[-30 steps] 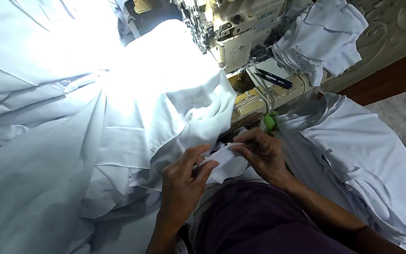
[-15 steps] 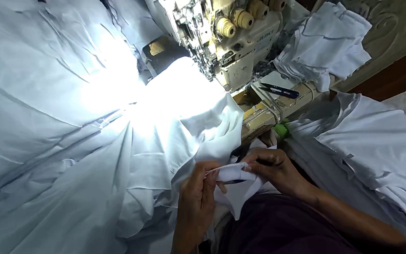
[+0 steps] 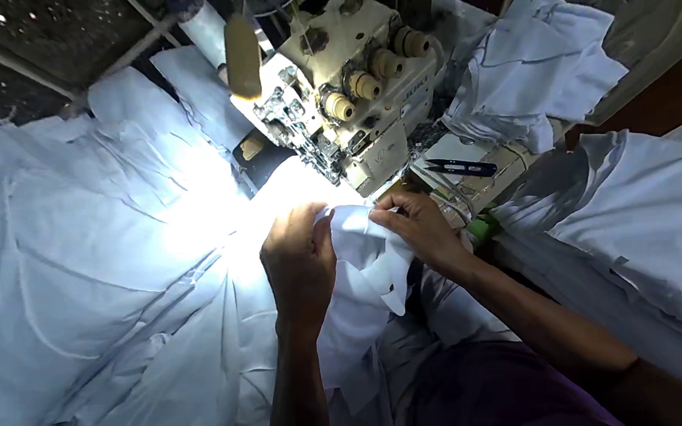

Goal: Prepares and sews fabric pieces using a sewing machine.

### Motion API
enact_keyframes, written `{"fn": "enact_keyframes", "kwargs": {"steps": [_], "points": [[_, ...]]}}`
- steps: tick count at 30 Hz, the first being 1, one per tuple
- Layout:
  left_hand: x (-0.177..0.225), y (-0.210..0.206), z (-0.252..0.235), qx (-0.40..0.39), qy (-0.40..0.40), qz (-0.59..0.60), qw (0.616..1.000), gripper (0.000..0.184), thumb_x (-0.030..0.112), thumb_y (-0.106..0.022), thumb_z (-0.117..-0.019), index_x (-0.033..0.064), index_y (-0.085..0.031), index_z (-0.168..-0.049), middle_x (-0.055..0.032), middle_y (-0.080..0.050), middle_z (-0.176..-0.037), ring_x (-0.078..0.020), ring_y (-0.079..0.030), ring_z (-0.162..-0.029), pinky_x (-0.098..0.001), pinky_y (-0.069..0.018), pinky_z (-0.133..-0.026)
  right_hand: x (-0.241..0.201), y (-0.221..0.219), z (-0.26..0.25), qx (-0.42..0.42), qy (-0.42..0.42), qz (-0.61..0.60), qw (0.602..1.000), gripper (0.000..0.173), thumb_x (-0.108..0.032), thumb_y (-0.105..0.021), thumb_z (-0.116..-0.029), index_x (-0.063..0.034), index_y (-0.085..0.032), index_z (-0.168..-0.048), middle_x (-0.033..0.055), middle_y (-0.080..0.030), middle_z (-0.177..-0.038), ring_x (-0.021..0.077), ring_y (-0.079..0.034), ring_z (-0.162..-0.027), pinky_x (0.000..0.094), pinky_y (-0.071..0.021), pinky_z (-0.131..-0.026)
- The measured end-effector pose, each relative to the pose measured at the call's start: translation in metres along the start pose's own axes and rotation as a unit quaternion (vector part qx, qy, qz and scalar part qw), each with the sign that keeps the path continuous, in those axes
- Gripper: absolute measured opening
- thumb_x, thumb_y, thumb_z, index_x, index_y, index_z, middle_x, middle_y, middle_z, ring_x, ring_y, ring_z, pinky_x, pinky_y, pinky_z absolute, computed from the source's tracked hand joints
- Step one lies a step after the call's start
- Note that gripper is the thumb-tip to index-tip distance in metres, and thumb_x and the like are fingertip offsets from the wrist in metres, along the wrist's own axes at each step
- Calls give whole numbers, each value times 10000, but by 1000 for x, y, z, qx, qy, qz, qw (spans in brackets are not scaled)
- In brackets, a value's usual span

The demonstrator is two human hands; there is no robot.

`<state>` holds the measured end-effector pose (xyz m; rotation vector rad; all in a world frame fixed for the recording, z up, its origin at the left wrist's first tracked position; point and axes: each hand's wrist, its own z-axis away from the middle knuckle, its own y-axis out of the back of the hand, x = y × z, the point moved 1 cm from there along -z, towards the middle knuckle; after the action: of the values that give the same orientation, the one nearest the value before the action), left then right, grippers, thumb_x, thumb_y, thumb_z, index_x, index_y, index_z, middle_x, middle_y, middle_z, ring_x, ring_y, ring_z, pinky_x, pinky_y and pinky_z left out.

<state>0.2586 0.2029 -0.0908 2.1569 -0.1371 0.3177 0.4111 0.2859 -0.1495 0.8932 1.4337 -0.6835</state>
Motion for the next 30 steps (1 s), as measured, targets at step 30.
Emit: {"fn": "enact_keyframes", "kwargs": {"steps": [30], "points": [[-33,-10,-34,-103,177,70,976,146,194,-702,-897,85,-650,-815,-4,-586,-722,-105,-544,-656,-353,-449,-615,1,-1,11,44,114,162,979,135,-203,-669,-940,-72,-640,-955,0,-646,-789,119,-647,-780,458,-481,-933]]}}
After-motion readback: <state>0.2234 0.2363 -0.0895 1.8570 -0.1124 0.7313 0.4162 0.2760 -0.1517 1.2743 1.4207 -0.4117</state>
